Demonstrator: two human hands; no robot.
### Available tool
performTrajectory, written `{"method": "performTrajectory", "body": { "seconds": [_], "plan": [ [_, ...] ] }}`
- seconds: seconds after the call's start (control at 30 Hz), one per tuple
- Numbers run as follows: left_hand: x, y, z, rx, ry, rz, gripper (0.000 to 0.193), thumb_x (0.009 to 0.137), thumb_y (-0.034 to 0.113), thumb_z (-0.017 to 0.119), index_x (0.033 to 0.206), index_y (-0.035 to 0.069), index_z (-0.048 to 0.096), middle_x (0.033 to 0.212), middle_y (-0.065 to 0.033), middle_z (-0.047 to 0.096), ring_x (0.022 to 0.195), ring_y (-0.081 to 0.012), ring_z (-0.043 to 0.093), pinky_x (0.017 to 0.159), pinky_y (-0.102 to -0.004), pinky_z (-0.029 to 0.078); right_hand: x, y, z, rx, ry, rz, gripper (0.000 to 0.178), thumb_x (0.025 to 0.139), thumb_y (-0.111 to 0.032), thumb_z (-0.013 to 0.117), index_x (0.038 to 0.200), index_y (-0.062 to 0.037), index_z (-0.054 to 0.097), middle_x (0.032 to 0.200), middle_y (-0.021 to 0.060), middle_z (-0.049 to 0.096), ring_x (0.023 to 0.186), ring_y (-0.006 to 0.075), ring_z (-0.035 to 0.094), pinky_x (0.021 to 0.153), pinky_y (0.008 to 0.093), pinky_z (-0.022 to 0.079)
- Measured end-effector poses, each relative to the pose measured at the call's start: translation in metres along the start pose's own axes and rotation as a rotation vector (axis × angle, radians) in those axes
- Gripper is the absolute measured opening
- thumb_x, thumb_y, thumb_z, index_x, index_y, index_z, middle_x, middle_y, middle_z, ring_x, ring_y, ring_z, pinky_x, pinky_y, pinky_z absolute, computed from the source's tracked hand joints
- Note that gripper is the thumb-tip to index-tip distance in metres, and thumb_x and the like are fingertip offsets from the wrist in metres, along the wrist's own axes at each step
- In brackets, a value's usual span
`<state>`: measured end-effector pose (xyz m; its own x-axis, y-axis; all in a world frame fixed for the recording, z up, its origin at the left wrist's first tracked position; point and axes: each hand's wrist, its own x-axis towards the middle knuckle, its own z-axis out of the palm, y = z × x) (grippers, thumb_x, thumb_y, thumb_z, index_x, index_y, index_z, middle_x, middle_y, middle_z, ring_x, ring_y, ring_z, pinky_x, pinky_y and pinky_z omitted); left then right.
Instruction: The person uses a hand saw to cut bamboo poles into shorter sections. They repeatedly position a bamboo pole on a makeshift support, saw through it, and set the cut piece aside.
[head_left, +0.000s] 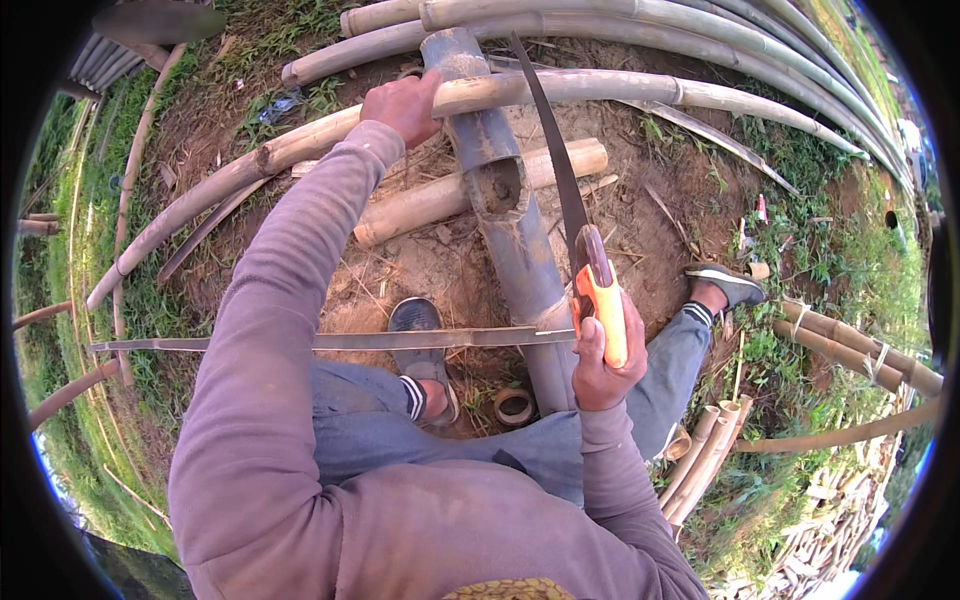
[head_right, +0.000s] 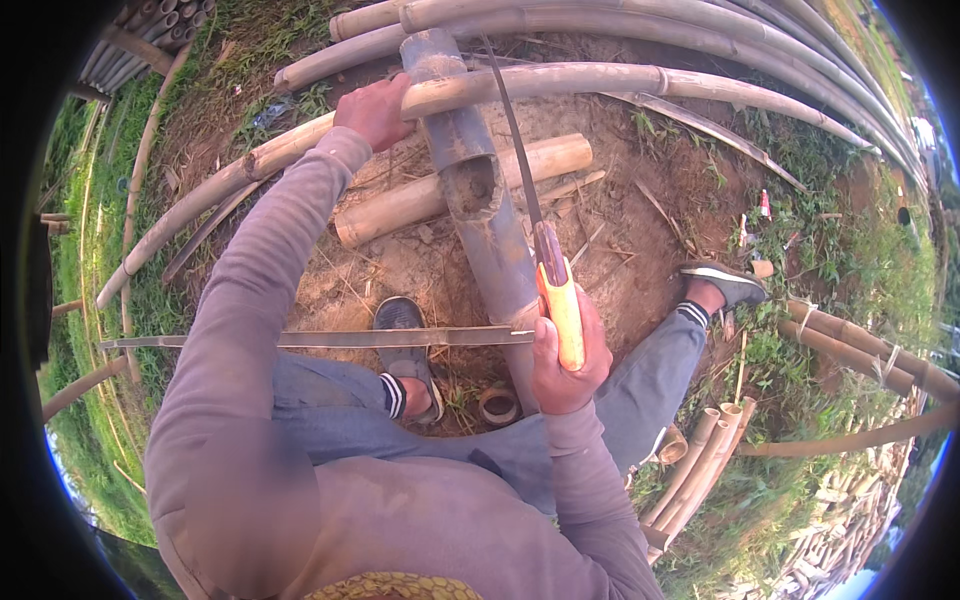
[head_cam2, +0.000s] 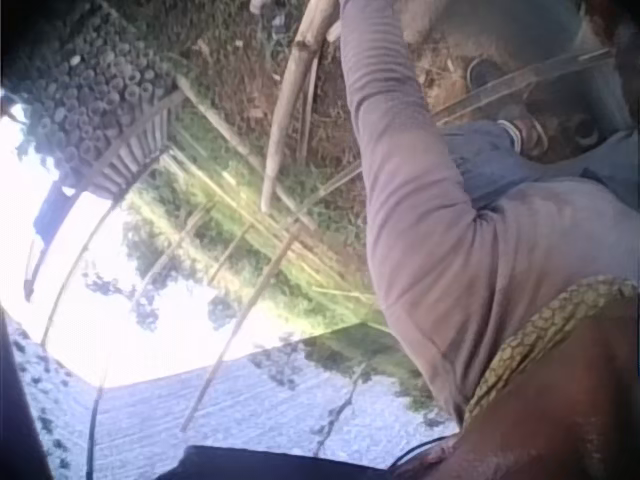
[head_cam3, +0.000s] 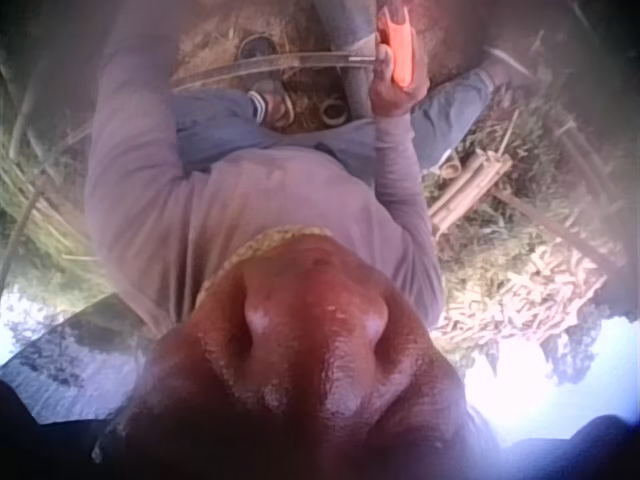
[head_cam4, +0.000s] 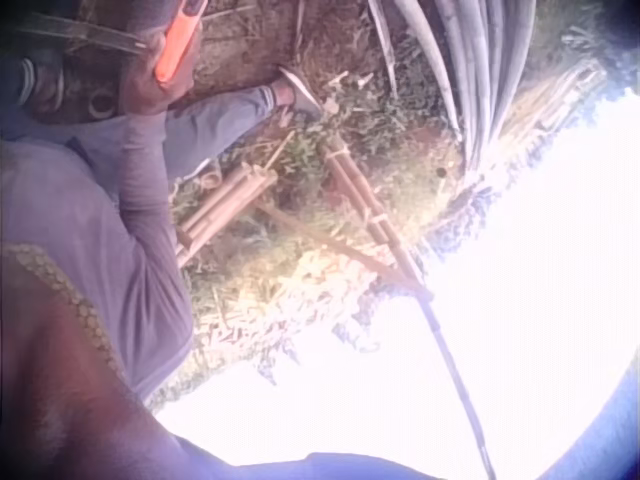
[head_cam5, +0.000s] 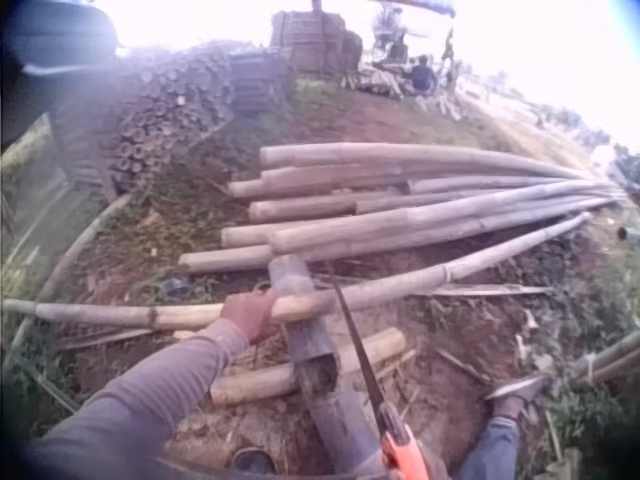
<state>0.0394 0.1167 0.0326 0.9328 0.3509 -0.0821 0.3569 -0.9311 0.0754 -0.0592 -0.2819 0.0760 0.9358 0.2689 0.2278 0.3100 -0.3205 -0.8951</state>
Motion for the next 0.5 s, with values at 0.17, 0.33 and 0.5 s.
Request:
{"method": "performTrajectory", "body": {
  "seconds": [0.17,0.33,0.5],
  "plan": [
    [-0.008,0.002,0.004,-0.004,-0.011,-0.001,0.050,0.087,0.032,0.078,0.128,0.016,0.056,0.118,-0.0136,0.073,0.110,-0.0375,0.073,0.094,-0.0497,0.059,-0.006,0.000,-0.009,-0.037,0.015,-0.097,0.050,0.098,-0.014,0.075,0.137,0.0126,0.060,0.128,0.0239,0.072,0.114,0.0296,0.074,0.099,0.0393,0.056],
    [-0.009,0.004,0.012,-0.007,0.018,0.004,0.048,0.088,0.033,0.078,0.128,0.017,0.057,0.117,-0.0125,0.074,0.110,-0.0363,0.073,0.093,-0.0489,0.059,0.028,-0.002,0.018,-0.111,-0.017,-0.143,0.047,0.096,-0.007,0.075,0.136,0.0128,0.060,0.127,0.0238,0.072,0.113,0.0292,0.074,0.099,0.0380,0.056],
    [-0.008,0.001,0.003,0.009,0.021,0.017,0.044,0.088,0.032,0.079,0.126,0.018,0.061,0.112,-0.0111,0.075,0.106,-0.0339,0.075,0.090,-0.0467,0.061,-0.005,0.009,0.001,0.000,-0.016,-0.062,0.046,0.102,-0.016,0.072,0.139,0.0090,0.060,0.129,0.0221,0.071,0.114,0.0259,0.071,0.100,0.0388,0.055]
  ]
}}
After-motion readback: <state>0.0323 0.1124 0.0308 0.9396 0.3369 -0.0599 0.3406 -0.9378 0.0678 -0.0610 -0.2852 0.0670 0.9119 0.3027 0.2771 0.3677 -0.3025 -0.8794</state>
